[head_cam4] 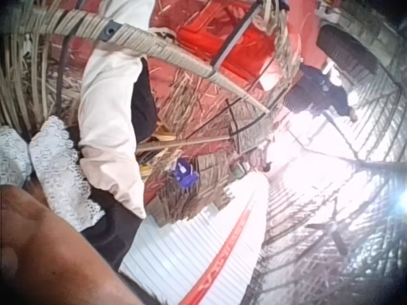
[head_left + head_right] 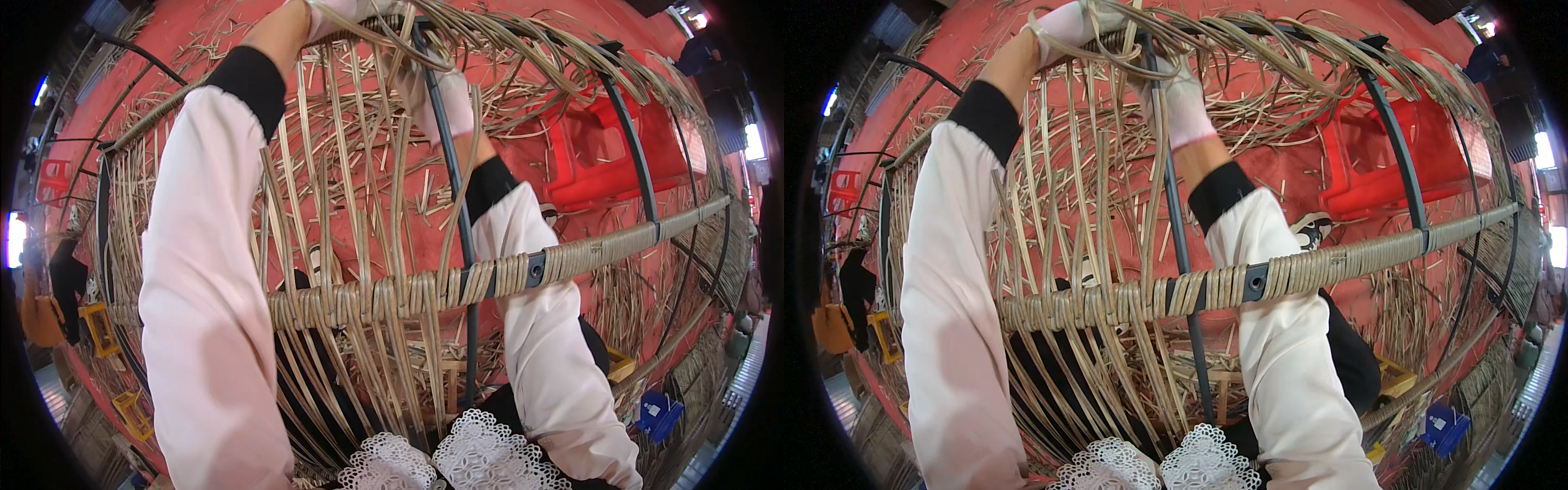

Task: The person sits on the floor and weaves thin bamboo strips around a metal frame to form a basket. They repeatedly thread strips through the frame, pull them tight, and use a staple gun to secure the ends.

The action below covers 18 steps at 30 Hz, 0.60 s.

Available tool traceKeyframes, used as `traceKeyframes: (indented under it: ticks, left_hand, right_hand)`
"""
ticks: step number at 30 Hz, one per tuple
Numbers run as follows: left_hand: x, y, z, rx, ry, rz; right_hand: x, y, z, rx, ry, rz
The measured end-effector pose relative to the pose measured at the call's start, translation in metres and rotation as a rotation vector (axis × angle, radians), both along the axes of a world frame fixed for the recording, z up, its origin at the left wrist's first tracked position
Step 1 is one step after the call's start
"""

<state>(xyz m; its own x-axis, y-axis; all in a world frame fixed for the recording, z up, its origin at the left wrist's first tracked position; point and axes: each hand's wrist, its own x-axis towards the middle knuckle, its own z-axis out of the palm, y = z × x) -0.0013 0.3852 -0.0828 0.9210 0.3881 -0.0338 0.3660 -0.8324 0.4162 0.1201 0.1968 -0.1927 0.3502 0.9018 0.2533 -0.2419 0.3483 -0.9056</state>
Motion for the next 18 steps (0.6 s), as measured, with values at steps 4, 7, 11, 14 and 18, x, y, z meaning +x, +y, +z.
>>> traceKeyframes:
  ticks: [4, 7, 11, 14, 18]
  left_hand:
    - [0.011, 0.017, -0.024, 0.278, -0.078, -0.028]
    - [0.013, 0.010, -0.026, 0.266, -0.023, 0.089]
    - [0.005, -0.016, -0.008, 0.285, 0.047, 0.181]
    - [-0.025, -0.063, 0.018, 0.328, 0.144, 0.244]
    - [-0.111, -0.203, 0.075, 0.540, 0.175, 0.243]
  right_hand:
    - [0.025, 0.050, -0.029, 0.152, -1.080, -0.252]
    - [0.035, 0.059, -0.043, 0.162, -1.346, -0.303]
    - [0.009, -0.030, -0.045, -0.078, -0.851, -0.220]
    - [-0.012, -0.194, -0.022, -0.040, -0.788, -0.092]
    - [-0.037, -0.409, 0.024, -0.655, -0.884, 0.230]
